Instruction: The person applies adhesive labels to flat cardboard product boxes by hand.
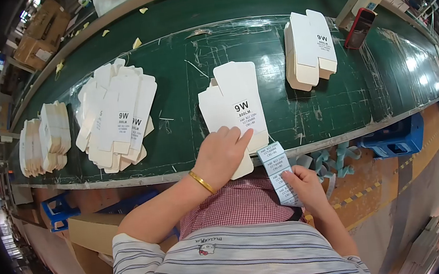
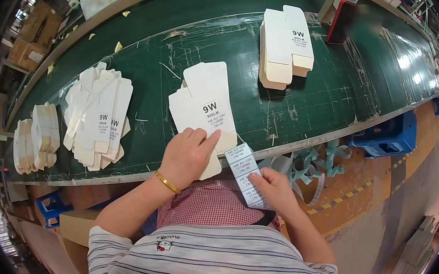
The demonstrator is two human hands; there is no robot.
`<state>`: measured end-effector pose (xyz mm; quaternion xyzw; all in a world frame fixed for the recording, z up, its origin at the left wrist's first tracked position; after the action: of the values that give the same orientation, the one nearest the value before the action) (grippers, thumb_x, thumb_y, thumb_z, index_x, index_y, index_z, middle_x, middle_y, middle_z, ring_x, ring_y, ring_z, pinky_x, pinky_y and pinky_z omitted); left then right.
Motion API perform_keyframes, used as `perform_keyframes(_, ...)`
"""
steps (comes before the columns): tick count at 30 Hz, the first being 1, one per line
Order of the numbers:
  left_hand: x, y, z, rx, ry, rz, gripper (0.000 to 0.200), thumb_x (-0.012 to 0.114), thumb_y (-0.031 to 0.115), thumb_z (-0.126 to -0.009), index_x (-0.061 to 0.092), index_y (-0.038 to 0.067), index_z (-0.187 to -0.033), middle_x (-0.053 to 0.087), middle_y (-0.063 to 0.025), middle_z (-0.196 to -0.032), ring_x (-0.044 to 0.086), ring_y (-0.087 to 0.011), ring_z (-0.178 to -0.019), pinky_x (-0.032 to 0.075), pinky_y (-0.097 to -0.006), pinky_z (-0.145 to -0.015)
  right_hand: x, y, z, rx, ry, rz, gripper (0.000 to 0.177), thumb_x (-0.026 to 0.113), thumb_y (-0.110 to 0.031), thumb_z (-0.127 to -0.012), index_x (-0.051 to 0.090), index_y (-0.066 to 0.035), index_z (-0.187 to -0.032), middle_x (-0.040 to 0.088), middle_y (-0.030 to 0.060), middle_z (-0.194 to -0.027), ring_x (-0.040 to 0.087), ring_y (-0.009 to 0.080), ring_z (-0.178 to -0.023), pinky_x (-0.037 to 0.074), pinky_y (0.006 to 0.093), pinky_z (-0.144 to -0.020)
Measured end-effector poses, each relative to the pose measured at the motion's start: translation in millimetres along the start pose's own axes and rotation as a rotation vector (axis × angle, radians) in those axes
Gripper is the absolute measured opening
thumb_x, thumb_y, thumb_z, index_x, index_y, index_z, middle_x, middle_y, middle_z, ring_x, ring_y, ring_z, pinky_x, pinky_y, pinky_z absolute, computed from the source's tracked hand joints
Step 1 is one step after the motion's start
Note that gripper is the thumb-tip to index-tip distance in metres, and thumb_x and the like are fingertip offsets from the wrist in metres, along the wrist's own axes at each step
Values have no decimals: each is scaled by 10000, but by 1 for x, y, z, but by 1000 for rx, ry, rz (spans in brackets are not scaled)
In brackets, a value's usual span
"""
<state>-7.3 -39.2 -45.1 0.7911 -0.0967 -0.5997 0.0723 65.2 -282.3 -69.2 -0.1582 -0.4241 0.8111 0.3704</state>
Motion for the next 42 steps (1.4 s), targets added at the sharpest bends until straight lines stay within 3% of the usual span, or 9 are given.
perform_keyframes(5,8,3,-5,75,119,40,254,598,73,-777,630,19,-1023,543,-76,-801,565,-234,-737,498,-349,-658,-5,12,1,-78,-10,32,189,620,-166,-968,652,2,-888,623,-23,-752,513,25,-639,414,204,-566)
perform_keyframes(10,14,1,-14,86,-28,-30,61,588,91,-766,574,48,-808,559,-91,-806,593,-250,-766,517,-351,-693,1,11,6,-118,-4,11,205,630,-176,-958,643,11,-874,610,-23,-739,508,33,-653,412,214,-574)
perform_keyframes(14,12,1,-20,37,-181,-154,54,603,101,-770,596,54,-797,571,-86,-832,603,-244,-794,527,-340,-722,3,14,5,-110,-22,-40,191,633,-177,-958,648,-4,-879,627,-18,-756,518,28,-625,414,210,-549)
perform_keyframes(20,18,-1,-14,46,56,-108,72,604,110,-778,591,50,-816,570,-88,-847,581,-235,-832,522,-341,-717,10,16,2,-140,-51,-40,187,627,-181,-967,644,-10,-895,624,-22,-754,511,23,-624,411,203,-552)
perform_keyframes(26,21,3,-19,-27,-20,-165,110,609,100,-776,591,49,-871,589,-88,-874,585,-222,-829,525,-313,-706,18,6,8,-137,-40,-25,186,620,-182,-972,643,-16,-893,618,-29,-750,500,17,-625,399,197,-551)
perform_keyframes(31,16,9,-26,3,-102,-236,71,639,98,-765,644,45,-811,628,-91,-843,640,-229,-819,564,-321,-660,21,8,13,-150,-27,-3,200,621,-195,-975,643,-14,-893,607,-36,-743,490,16,-628,393,199,-554)
perform_keyframes(36,-56,-19,-6,137,-5,-206,166,712,103,-686,667,75,-843,635,-93,-823,649,-252,-792,538,-356,-716,18,11,15,-157,-20,13,202,624,-196,-972,645,-11,-893,616,-29,-755,497,19,-636,401,203,-558)
perform_keyframes(40,-131,-72,40,179,139,-298,168,661,79,-668,631,53,-831,601,-102,-788,611,-276,-741,507,-382,-664,19,10,12,-142,-41,9,188,623,-178,-968,648,-2,-905,630,-18,-770,512,26,-651,415,208,-569)
perform_keyframes(42,-152,-103,68,135,97,-442,167,643,76,-673,623,42,-835,596,-108,-795,605,-283,-741,498,-389,-661,18,8,9,-175,-62,45,173,623,-163,-961,651,1,-916,635,-15,-776,521,33,-665,424,211,-584)
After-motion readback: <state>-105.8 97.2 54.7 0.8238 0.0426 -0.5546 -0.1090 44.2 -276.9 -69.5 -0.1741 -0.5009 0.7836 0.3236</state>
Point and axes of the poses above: each hand's wrist, its own z-axis away from the middle knuckle, its own x-axis out of the palm, y = z × x, the point moved 1 cm from there along -z, towards the middle knuckle
